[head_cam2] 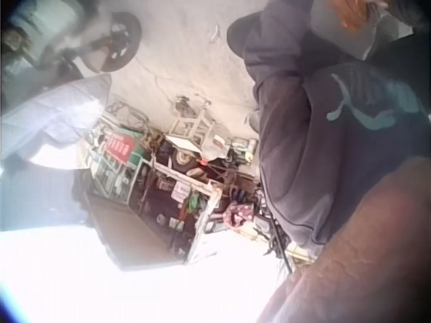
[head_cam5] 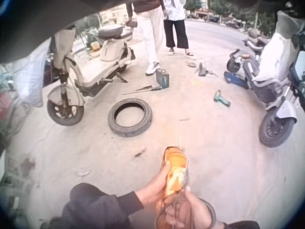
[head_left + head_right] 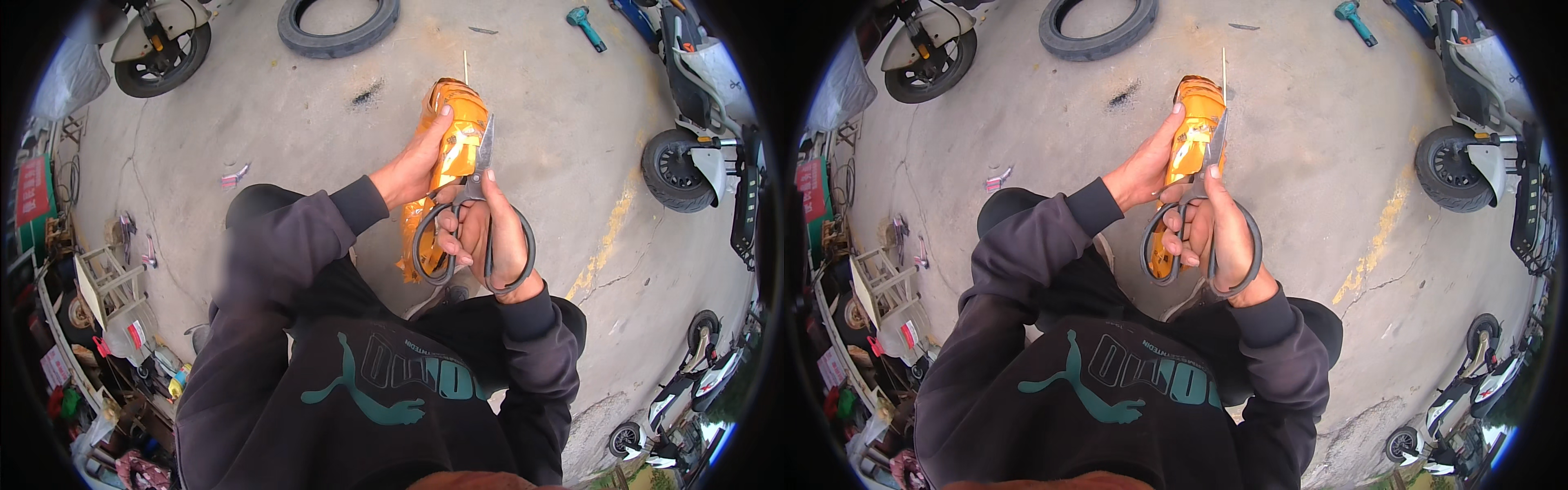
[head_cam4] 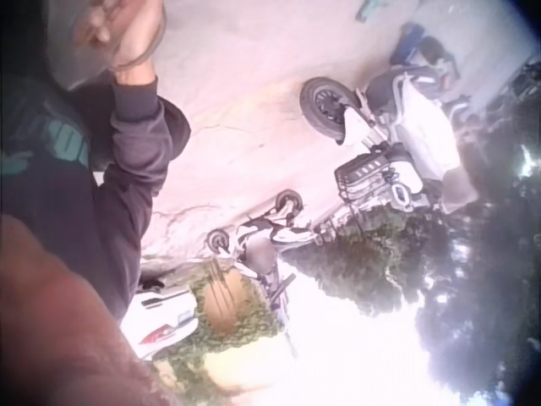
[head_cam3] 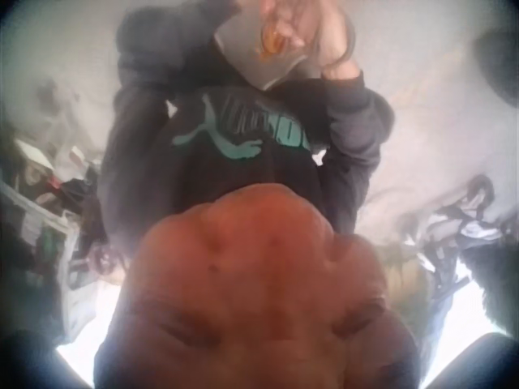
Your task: The person cuts open a wrapped scooter tire with scissors, removes the packaging, and fits the tire onto a scooter wheel rim. They then use a tire lever to seat the tire bead onto the rim.
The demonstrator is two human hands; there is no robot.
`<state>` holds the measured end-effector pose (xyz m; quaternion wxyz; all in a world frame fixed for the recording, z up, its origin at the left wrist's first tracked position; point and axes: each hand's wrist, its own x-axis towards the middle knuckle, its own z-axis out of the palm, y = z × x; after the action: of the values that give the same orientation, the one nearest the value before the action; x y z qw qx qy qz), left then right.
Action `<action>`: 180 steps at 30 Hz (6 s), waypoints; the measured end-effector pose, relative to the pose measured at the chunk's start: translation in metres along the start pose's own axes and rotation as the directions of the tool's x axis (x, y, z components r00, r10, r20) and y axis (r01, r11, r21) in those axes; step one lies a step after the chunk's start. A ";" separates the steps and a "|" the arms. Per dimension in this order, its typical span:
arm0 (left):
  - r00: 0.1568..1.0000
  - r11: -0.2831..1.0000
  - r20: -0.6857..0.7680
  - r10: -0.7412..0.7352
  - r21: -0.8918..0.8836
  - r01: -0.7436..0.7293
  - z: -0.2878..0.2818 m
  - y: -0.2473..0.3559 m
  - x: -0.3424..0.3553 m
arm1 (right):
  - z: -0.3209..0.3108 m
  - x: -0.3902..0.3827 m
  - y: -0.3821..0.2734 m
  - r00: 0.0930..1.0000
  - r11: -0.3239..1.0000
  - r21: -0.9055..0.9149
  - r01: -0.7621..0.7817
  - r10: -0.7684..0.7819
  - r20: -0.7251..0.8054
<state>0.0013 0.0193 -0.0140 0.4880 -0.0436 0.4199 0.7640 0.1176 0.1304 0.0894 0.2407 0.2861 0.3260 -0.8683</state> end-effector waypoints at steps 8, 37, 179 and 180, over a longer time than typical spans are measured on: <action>0.996 0.981 0.024 0.081 0.174 -0.084 0.011 0.010 -0.011 | -0.021 0.026 -0.018 0.997 0.998 0.013 0.065 -0.066 0.030; 0.991 1.000 0.131 -0.024 -0.014 0.026 -0.005 -0.036 -0.041 | 0.002 -0.004 0.000 0.986 0.989 -0.101 -0.103 0.089 -0.141; 0.726 0.394 -0.245 0.642 0.918 -0.039 -0.018 0.082 0.028 | -0.064 0.189 0.249 0.871 -0.172 -0.985 0.013 -0.483 0.096; 0.707 0.379 -0.250 0.662 0.925 -0.028 -0.021 0.085 0.026 | -0.035 0.201 0.241 0.799 -0.033 -0.987 0.158 -0.583 0.147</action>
<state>-0.0863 0.0087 0.0105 0.0964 0.0722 0.8744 0.4700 0.1306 -0.0539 -0.1670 0.0632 0.0832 0.9145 -0.3910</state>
